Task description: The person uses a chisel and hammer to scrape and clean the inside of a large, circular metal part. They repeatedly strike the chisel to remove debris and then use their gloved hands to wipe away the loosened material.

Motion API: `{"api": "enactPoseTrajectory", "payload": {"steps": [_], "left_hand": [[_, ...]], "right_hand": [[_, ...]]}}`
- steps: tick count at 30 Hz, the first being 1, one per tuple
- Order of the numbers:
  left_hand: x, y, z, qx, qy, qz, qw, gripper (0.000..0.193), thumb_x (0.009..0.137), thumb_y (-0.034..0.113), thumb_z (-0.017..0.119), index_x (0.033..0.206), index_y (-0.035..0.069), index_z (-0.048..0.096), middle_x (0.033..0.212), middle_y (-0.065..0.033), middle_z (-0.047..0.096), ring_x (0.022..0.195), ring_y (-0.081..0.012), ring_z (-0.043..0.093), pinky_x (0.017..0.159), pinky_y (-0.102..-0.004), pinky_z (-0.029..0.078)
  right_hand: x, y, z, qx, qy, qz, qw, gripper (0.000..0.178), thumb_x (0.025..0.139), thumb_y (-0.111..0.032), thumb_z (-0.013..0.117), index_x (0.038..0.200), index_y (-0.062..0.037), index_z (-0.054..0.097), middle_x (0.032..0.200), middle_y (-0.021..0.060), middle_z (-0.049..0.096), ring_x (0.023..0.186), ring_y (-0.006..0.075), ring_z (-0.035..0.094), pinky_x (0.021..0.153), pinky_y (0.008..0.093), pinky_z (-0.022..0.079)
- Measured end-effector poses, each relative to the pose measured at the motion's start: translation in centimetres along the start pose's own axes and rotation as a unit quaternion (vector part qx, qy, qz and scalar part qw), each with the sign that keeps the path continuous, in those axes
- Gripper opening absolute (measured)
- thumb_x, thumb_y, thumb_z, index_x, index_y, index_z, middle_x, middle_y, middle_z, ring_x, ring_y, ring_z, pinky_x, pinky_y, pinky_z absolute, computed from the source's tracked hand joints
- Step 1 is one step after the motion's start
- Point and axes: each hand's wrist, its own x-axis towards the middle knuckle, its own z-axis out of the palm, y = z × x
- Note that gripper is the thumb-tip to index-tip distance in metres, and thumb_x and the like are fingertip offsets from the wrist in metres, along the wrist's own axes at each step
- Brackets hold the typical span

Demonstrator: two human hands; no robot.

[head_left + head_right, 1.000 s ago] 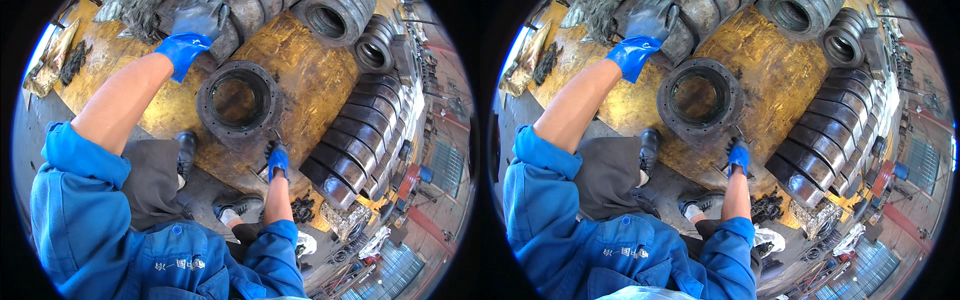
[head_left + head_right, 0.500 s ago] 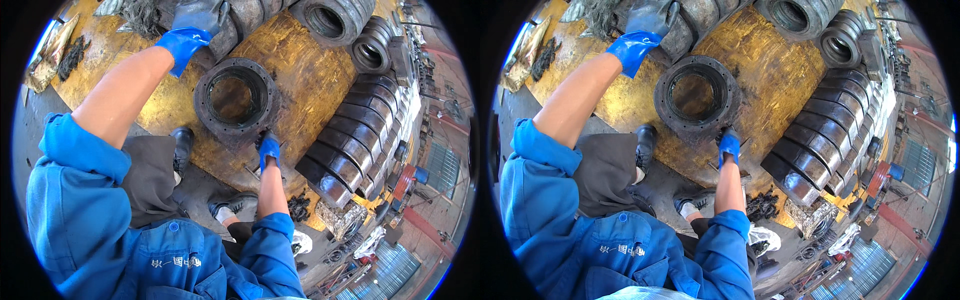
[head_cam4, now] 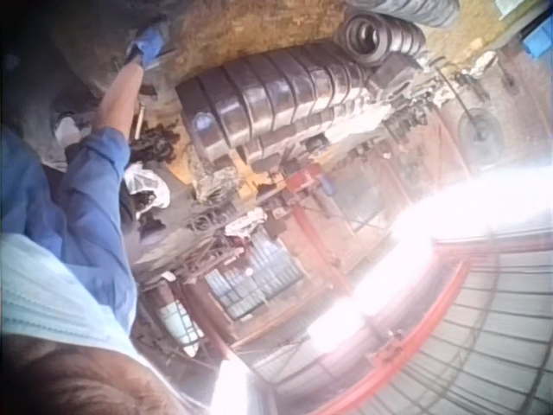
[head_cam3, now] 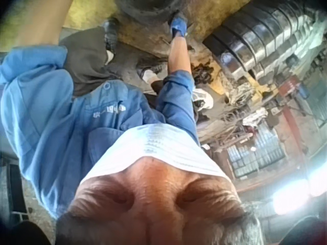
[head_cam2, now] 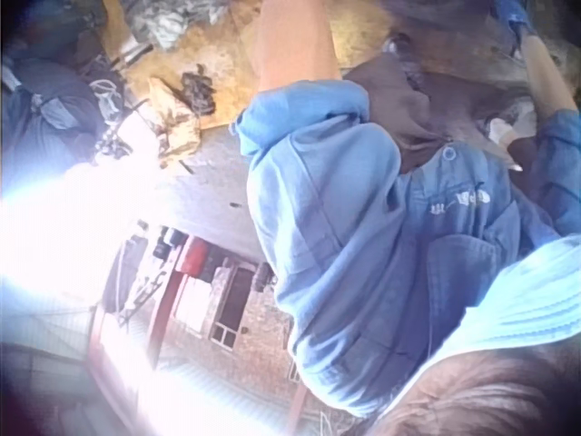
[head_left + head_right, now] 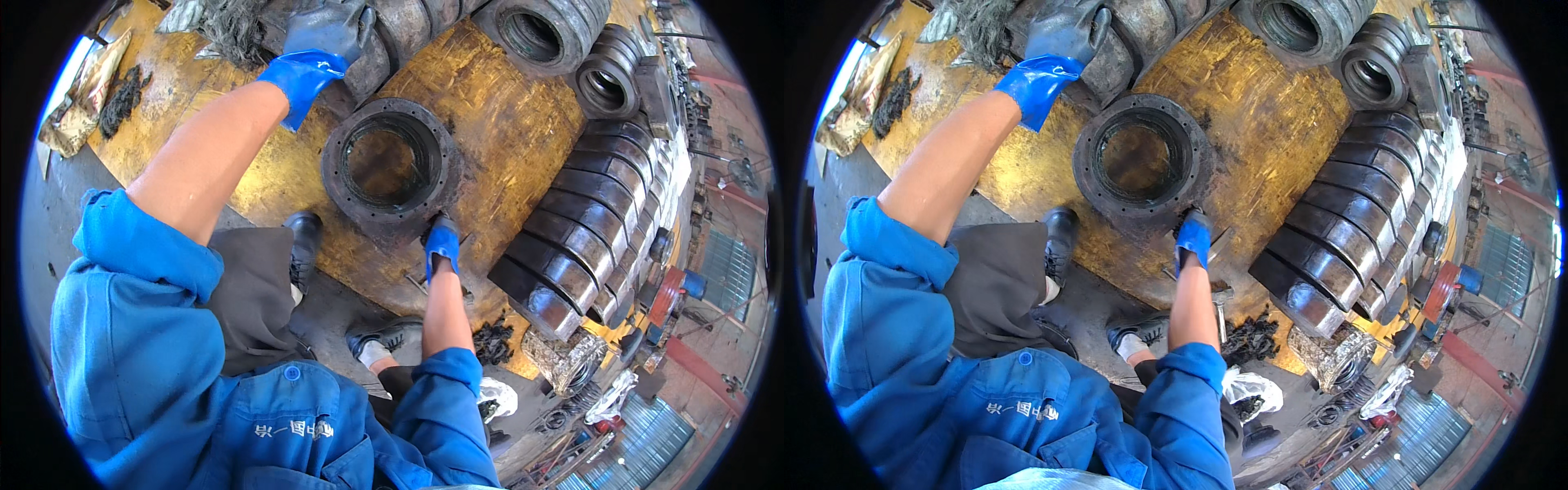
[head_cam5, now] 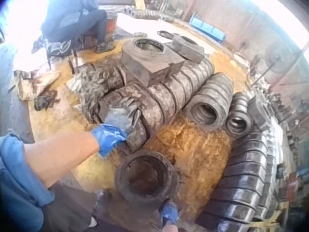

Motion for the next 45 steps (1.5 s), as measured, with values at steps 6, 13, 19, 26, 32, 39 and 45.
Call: {"api": "enactPoseTrajectory", "payload": {"steps": [6,13,19,26,32,39,45], "left_hand": [[-0.5,-1.3,-0.6,0.018,-0.004,0.004,1.000,0.034,0.090,0.024,0.055,0.116,0.006,0.067,0.117,-0.0170,0.068,0.109,-0.0346,0.064,0.090,-0.0479,0.050],[-1.5,-1.9,0.1,0.032,-0.027,0.005,0.999,0.036,0.089,0.025,0.055,0.117,0.006,0.066,0.117,-0.0167,0.068,0.108,-0.0341,0.064,0.088,-0.0483,0.051],[-1.1,-1.5,0.0,0.076,-0.058,0.043,0.994,0.037,0.088,0.026,0.055,0.118,0.006,0.066,0.117,-0.0165,0.068,0.107,-0.0338,0.065,0.087,-0.0487,0.052],[-1.0,-1.9,1.0,0.047,-0.056,-0.016,0.997,0.032,0.092,0.028,0.056,0.116,0.008,0.065,0.111,-0.0183,0.069,0.100,-0.0340,0.067,0.082,-0.0492,0.052],[-1.1,-2.7,-1.6,0.019,-0.032,0.062,0.997,0.032,0.092,0.026,0.056,0.116,0.006,0.064,0.116,-0.0203,0.067,0.107,-0.0357,0.064,0.089,-0.0471,0.051],[1.0,-0.4,-1.9,-0.005,0.038,0.044,0.998,0.029,0.089,0.021,0.056,0.109,0.004,0.067,0.120,-0.0185,0.067,0.110,-0.0335,0.064,0.093,-0.0497,0.051],[-0.4,-2.6,-2.2,-0.007,0.019,0.107,0.994,0.025,0.091,0.020,0.056,0.106,0.003,0.068,0.116,-0.0189,0.068,0.109,-0.0343,0.064,0.094,-0.0498,0.050]], "right_hand": [[-2.1,3.0,-5.0,0.157,0.031,0.200,0.966,0.038,0.102,-0.041,0.048,0.103,-0.0080,0.068,0.064,0.0045,0.059,0.049,0.0192,0.054,0.045,0.0305,0.042],[-1.5,-1.4,2.3,0.054,-0.001,0.081,0.995,0.030,0.100,-0.036,0.051,0.092,-0.0107,0.064,0.061,0.0018,0.053,0.046,0.0190,0.047,0.044,0.0363,0.041],[-1.6,2.9,-5.8,0.199,-0.004,0.229,0.953,0.039,0.103,-0.045,0.047,0.095,-0.0098,0.062,0.061,0.0034,0.053,0.047,0.0185,0.049,0.043,0.0316,0.040],[-0.7,-1.5,0.6,-0.194,-0.026,-0.063,0.979,0.027,0.102,-0.032,0.052,0.085,-0.0139,0.063,0.063,0.0027,0.057,0.050,0.0177,0.052,0.046,0.0325,0.043],[-1.7,3.2,-5.4,0.233,-0.018,0.209,0.949,0.042,0.104,-0.044,0.047,0.082,-0.0112,0.061,0.062,0.0042,0.057,0.047,0.0184,0.050,0.044,0.0336,0.041],[-0.2,0.6,-1.4,0.037,-0.058,0.031,0.997,0.035,0.103,-0.037,0.046,0.086,-0.0118,0.062,0.058,0.0023,0.052,0.048,0.0202,0.049,0.042,0.0338,0.037],[-0.8,0.7,-6.0,0.190,-0.074,0.298,0.933,0.039,0.104,-0.045,0.043,0.097,-0.0110,0.061,0.062,0.0025,0.051,0.049,0.0187,0.047,0.043,0.0343,0.036]]}}
